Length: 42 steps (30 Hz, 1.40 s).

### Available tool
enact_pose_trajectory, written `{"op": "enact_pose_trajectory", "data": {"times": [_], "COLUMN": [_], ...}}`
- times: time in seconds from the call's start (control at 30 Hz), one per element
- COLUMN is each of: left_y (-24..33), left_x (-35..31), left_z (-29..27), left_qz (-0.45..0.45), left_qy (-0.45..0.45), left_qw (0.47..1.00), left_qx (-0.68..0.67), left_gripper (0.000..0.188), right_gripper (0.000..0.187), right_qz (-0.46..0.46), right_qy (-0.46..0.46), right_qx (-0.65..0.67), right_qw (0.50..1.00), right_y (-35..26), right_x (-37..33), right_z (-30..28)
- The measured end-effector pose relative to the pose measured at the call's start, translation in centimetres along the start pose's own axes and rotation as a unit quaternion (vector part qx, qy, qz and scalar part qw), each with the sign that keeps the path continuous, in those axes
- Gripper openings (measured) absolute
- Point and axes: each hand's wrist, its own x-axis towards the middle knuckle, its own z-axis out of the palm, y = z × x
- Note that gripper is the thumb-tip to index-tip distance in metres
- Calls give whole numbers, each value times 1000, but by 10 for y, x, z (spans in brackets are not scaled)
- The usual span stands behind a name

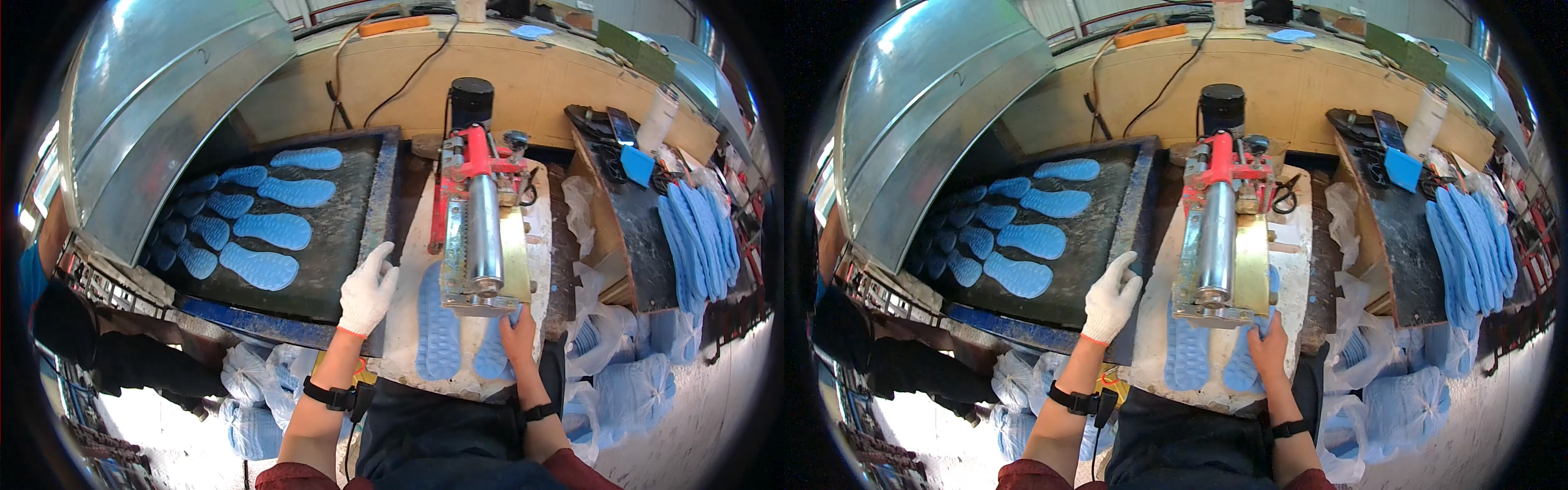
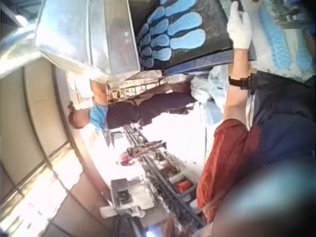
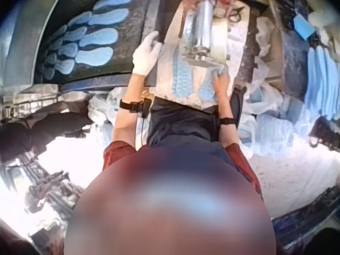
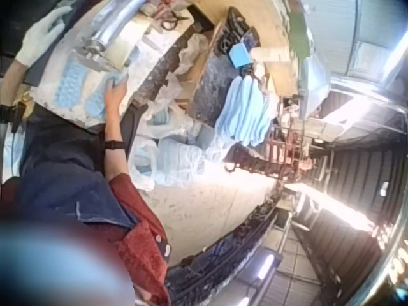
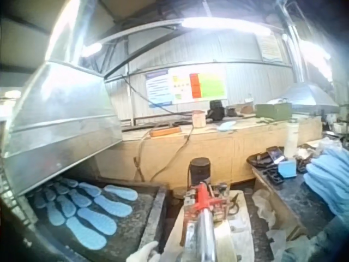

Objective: Applying glue or bonding agent to shoe insoles using a roller machine.

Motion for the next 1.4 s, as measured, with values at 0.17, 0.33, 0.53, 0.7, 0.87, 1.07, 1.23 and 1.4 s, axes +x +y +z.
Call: {"op": "enact_pose_trajectory", "data": {"times": [0.17,0.33,0.53,0.7,0.87,1.07,1.23,1.4], "left_y": [-2,-1,0,31,79,117,136,123], "left_x": [0,0,3,-3,-15,3,27,38], "left_z": [3,2,2,-17,-24,-6,4,21], "left_qz": [-21,-3,-28,-190,-40,19,46,44], "left_qy": [-1,19,25,15,28,1,-37,-43], "left_qw": [1000,1000,999,937,931,861,853,833], "left_qx": [5,12,-27,-292,-362,-508,-518,-549], "left_gripper": [38,40,39,45,49,71,87,89], "right_gripper": [38,44,52,52,54,62,44,15], "right_qz": [-27,70,95,-157,-241,-280,-272,-39], "right_qy": [28,-37,3,20,28,10,14,140], "right_qx": [-14,117,261,-4,-122,-151,-49,187], "right_qw": [999,990,961,987,962,948,961,972], "right_y": [-3,-2,-20,-66,-105,-124,-113,-66], "right_x": [0,6,40,71,82,86,75,56], "right_z": [0,-9,-60,-107,-105,-93,-95,-88]}}
